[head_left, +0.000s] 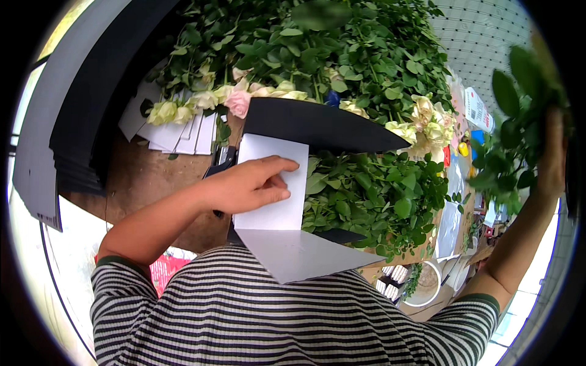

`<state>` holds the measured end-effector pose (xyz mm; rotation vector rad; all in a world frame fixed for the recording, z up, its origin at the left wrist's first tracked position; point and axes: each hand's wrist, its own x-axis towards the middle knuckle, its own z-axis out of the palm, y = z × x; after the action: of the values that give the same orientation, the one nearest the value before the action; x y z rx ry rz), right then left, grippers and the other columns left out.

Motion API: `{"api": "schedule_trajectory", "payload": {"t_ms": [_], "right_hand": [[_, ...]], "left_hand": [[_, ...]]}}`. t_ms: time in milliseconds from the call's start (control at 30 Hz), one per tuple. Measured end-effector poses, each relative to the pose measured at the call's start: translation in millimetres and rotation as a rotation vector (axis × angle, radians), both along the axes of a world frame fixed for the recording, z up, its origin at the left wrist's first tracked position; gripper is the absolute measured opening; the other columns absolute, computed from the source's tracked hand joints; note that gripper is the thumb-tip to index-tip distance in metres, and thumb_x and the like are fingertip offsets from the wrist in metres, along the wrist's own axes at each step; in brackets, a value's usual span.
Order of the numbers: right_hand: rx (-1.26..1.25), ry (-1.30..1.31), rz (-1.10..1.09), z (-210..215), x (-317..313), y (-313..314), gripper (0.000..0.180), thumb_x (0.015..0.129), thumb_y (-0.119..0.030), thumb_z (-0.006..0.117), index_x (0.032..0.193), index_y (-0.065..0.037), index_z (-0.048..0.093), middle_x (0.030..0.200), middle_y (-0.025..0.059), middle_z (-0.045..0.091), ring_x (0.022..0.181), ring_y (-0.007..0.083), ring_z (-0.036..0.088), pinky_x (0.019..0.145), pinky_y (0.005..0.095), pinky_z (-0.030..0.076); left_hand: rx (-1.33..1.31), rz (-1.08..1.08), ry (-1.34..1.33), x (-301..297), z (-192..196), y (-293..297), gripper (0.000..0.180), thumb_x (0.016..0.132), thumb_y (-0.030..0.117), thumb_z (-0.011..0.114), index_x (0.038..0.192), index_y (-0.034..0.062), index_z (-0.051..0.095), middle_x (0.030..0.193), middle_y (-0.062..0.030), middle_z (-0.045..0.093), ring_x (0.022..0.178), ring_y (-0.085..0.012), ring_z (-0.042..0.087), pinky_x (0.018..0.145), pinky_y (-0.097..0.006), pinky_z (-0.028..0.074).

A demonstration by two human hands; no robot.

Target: The person arranges light-colored roses and green foliage into a bouquet. They wrap the stems in brown paper, then encase the arrangement in clear plastic wrap. Finally, they place the bouquet into a black and white paper sleeve.

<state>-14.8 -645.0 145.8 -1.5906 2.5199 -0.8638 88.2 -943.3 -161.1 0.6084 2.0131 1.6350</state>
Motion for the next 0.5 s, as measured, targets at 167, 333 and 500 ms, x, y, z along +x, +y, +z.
{"api": "schedule_trajectory", "payload": {"t_ms": [167, 333, 500], "right_hand": [[0.44, -0.595, 0.135, -170.3, 25.0, -59.8, 0.021, 0.091, -0.017, 0.055, 0.105, -0.002, 0.061, 0.081, 0.0126, 0.065, 0.068, 0.0276, 0.064, 0.062, 0.0324, 0.049], [0.42, -1.038, 0.05, -250.4, 50.5, -54.6, 0.026, 0.095, -0.021, 0.052, 0.111, -0.003, 0.059, 0.092, 0.0104, 0.064, 0.082, 0.0215, 0.061, 0.076, 0.0304, 0.047], [0.308, -1.067, 0.08, -285.1, 67.0, -57.1, 0.023, 0.09, -0.013, 0.054, 0.108, -0.002, 0.06, 0.093, 0.0099, 0.064, 0.086, 0.0225, 0.06, 0.08, 0.0304, 0.047]], "left_hand": [[0.33, 0.097, -0.372, -2.3, -16.8, -14.8, 0.043, 0.098, 0.031, 0.045, 0.126, -0.0016, 0.046, 0.11, -0.0111, 0.059, 0.099, -0.0166, 0.057, 0.089, -0.029, 0.046], [0.086, -0.043, -0.138, 6.7, -1.9, -20.6, 0.034, 0.095, 0.022, 0.039, 0.118, 0.0025, 0.054, 0.107, -0.0133, 0.062, 0.097, -0.0235, 0.058, 0.087, -0.035, 0.044], [0.125, -0.146, -0.026, 11.4, -11.2, -18.0, 0.026, 0.091, 0.018, 0.046, 0.104, 0.0008, 0.059, 0.087, -0.016, 0.063, 0.087, -0.0291, 0.055, 0.076, -0.038, 0.045]]}}
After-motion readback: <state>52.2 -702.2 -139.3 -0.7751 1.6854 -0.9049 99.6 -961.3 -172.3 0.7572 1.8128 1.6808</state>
